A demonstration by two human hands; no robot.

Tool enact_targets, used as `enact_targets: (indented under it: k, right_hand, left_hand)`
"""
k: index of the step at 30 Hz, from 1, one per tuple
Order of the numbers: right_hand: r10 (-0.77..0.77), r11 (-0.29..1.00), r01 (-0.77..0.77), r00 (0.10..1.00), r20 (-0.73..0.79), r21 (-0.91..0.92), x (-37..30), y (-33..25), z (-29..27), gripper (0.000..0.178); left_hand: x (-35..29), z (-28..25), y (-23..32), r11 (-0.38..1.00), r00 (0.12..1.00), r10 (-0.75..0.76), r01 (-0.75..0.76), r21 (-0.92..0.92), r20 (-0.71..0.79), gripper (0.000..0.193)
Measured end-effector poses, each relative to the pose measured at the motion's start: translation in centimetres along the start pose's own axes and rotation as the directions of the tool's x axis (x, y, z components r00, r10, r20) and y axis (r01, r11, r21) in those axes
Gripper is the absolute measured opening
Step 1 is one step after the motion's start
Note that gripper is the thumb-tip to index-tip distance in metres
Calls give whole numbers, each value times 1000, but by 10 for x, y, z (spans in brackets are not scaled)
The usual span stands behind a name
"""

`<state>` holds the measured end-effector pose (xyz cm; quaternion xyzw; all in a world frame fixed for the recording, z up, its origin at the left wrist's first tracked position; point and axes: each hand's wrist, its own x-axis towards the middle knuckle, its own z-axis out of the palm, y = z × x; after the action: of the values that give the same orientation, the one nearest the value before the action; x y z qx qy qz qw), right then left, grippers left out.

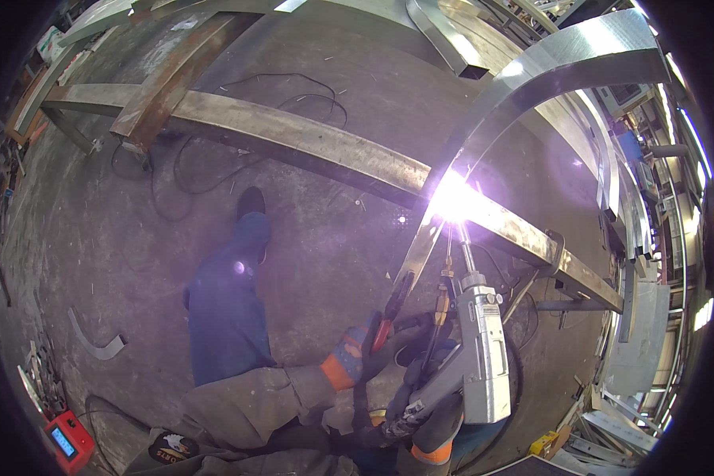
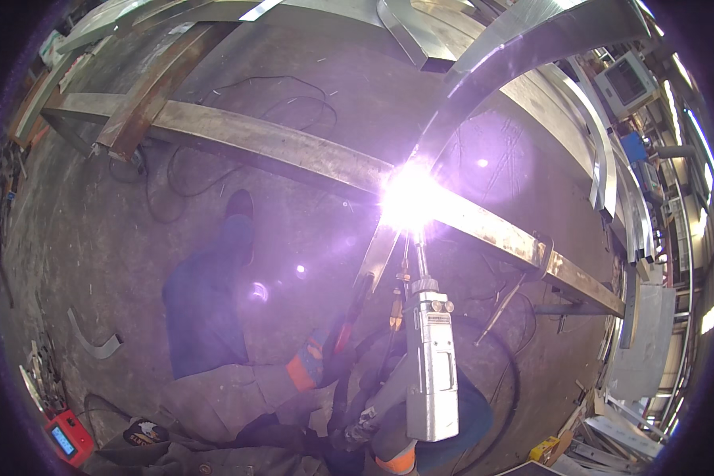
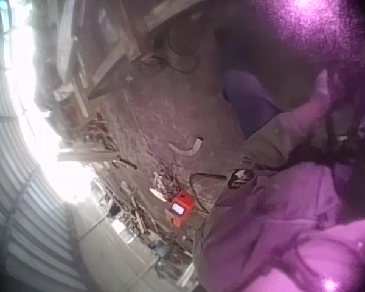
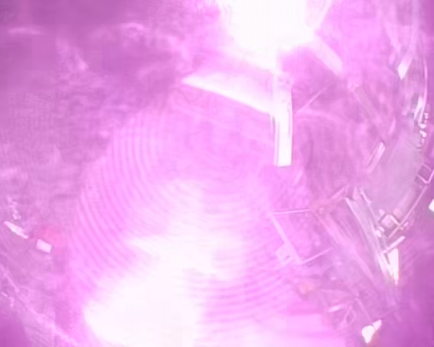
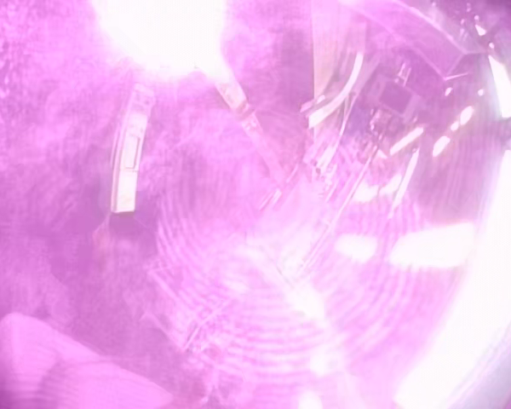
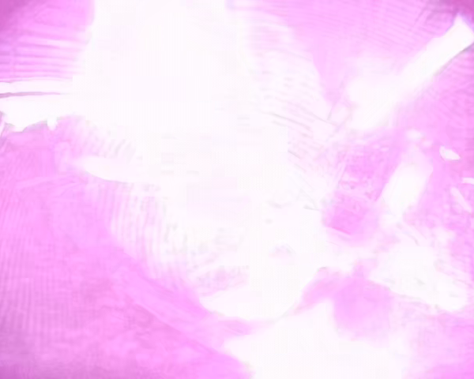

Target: The person welds a curved metal frame to a rectangular metal frame using a welding torch. They repeatedly position the curved piece, weld along the seam, and reposition to continue the weld.

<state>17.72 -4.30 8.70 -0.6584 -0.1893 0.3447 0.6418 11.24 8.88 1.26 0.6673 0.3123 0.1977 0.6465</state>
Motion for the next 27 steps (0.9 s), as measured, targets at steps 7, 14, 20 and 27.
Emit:
enact_targets:
  k: [7, 14, 20, 27]
  right_hand:
    - [22, 991, -25, 999, 29, 128, 2, 7, -4, 84]
    - [29, 983, -44, 996, 86, 178, -3, 4, -5, 79]
    - [52, 970, -68, 996, 73, 231, -7, 10, -6, 71]
    - [59, 972, -76, 995, 85, 220, -11, 11, -8, 69]
  left_hand:
    - [5, 2, -8, 994, 994, -98, 95, 54, 58, 32]
    - [6, -3, -1, 996, 993, -72, 67, 58, 90, 36]
    - [5, 0, -2, 999, 999, 29, -30, 42, 30, 39]
    - [4, 1, -5, 999, 1000, 18, -18, 48, 1, 34]
